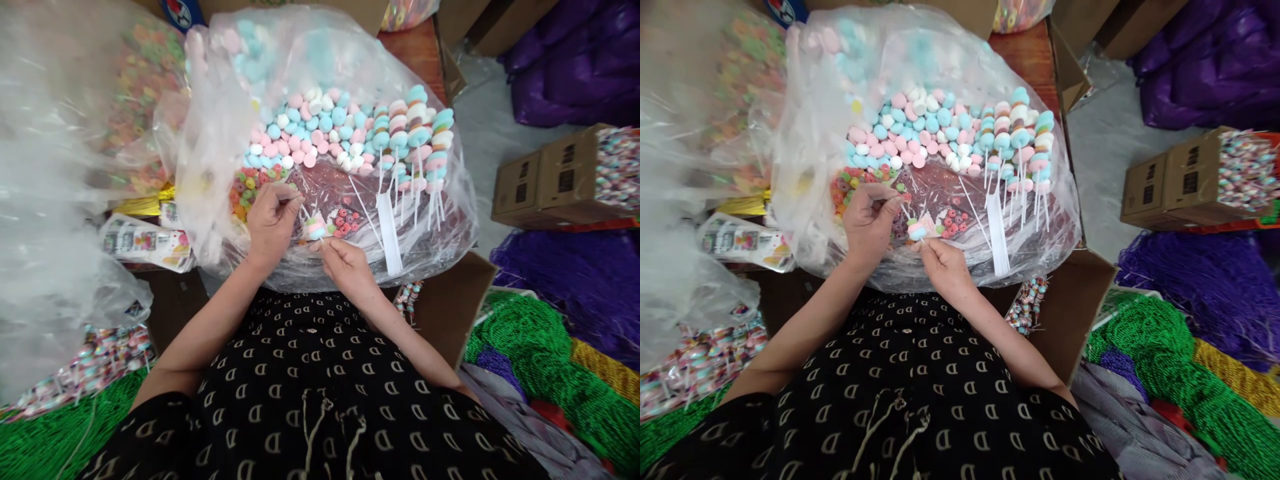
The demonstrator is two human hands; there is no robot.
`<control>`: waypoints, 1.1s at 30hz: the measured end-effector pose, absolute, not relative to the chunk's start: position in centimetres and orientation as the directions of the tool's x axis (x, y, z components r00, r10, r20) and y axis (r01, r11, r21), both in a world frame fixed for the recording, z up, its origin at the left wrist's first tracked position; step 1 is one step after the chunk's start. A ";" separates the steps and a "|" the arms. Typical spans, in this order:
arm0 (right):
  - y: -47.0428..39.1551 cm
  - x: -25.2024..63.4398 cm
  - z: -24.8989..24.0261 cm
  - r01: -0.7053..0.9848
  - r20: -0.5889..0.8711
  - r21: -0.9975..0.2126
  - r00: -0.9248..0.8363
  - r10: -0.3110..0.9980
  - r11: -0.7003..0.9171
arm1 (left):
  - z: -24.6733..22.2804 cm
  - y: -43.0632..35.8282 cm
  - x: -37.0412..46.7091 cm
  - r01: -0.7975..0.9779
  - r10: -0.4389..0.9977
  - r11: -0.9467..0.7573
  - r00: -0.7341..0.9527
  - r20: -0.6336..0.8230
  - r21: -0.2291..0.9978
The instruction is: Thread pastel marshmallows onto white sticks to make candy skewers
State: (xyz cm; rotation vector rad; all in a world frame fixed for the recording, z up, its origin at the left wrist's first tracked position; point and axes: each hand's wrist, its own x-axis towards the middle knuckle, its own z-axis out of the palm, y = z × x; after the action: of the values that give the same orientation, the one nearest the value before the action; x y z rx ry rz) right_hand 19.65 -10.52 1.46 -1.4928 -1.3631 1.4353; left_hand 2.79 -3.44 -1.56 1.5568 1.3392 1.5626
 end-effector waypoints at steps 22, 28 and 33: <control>-7.6 20.1 1.1 0.240 -0.183 -0.961 -0.169 0.969 -0.139 | -1.0 -3.0 4.4 -0.269 0.959 0.257 0.188 -0.211 0.928; -0.5 20.0 1.4 0.298 -0.039 -0.954 -0.059 0.997 -0.019 | -0.7 5.2 1.6 0.251 0.971 -0.204 -0.074 0.229 0.946; 5.6 17.6 0.7 0.621 0.011 -0.783 0.071 0.997 -0.036 | -1.4 9.4 2.0 0.609 0.982 -0.149 -0.003 0.190 0.779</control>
State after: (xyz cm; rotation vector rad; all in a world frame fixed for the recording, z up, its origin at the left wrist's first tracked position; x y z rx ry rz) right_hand 17.65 5.63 0.73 -1.7262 -1.6160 0.7687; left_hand 2.01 9.44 -1.40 1.7971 1.6391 1.0137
